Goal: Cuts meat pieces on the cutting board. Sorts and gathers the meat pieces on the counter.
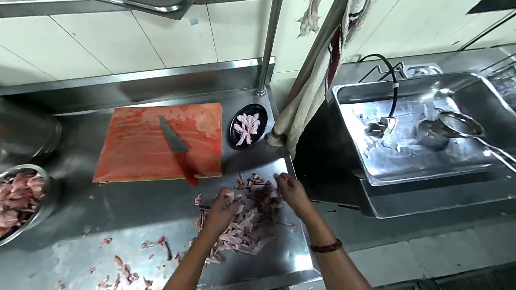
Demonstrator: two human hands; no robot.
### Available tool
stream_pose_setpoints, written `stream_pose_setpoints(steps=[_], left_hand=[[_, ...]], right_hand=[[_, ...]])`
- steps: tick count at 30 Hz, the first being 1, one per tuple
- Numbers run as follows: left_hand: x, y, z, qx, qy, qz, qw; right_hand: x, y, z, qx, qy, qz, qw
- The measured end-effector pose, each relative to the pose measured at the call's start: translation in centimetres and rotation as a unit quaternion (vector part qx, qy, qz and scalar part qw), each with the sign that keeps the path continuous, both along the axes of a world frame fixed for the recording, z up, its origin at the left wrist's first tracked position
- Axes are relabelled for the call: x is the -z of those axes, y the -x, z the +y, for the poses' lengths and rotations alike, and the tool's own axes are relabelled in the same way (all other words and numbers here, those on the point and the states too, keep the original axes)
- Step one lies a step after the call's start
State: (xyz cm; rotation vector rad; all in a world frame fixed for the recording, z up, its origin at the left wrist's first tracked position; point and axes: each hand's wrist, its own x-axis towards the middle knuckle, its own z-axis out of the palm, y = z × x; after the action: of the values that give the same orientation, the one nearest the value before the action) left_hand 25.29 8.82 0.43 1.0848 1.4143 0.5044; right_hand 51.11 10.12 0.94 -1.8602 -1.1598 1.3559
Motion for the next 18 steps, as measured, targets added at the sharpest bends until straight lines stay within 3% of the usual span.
stream_pose_setpoints(steps=[2,4,7,9,11,12,14,16,18], left_hand=[[0.3,-1.0,0.0,0.033,0.011,-0.028,0.999],[0.9,-2.6,0.1,0.072,0.009,-0.033,0.997],[0.7,-5.7,0.8,0.155,-0.006,0.092,0.984],[0.0,-8.1,1.5,0.239,-0.024,0.228,0.943],[-0.2,-10.0,2.0,0.313,-0.027,0.307,0.898],[-0.1,-10.5,2.2,0.341,-0.026,0.324,0.882],[0.2,-10.7,2.1,0.376,-0.045,0.327,0.866],[0.5,-9.9,1.9,0.376,-0.082,0.306,0.871],[0.2,-8.0,1.6,0.329,-0.107,0.266,0.9]], right_hand=[[0.3,-1.3,-1.2,0.118,0.008,0.146,0.982],[0.3,-2.3,-2.2,0.209,0.044,0.273,0.938],[0.0,-2.9,-3.7,0.255,0.088,0.331,0.904],[0.5,-2.7,-4.4,0.219,0.079,0.236,0.943],[1.3,-2.5,-4.5,0.106,0.051,0.029,0.993],[1.3,-2.3,-4.2,0.028,0.044,-0.081,0.995],[0.6,-1.1,-3.4,-0.105,0.078,-0.228,0.965],[0.6,0.4,-2.5,-0.189,0.115,-0.285,0.933],[1.2,1.4,-2.0,-0.231,0.114,-0.309,0.916]])
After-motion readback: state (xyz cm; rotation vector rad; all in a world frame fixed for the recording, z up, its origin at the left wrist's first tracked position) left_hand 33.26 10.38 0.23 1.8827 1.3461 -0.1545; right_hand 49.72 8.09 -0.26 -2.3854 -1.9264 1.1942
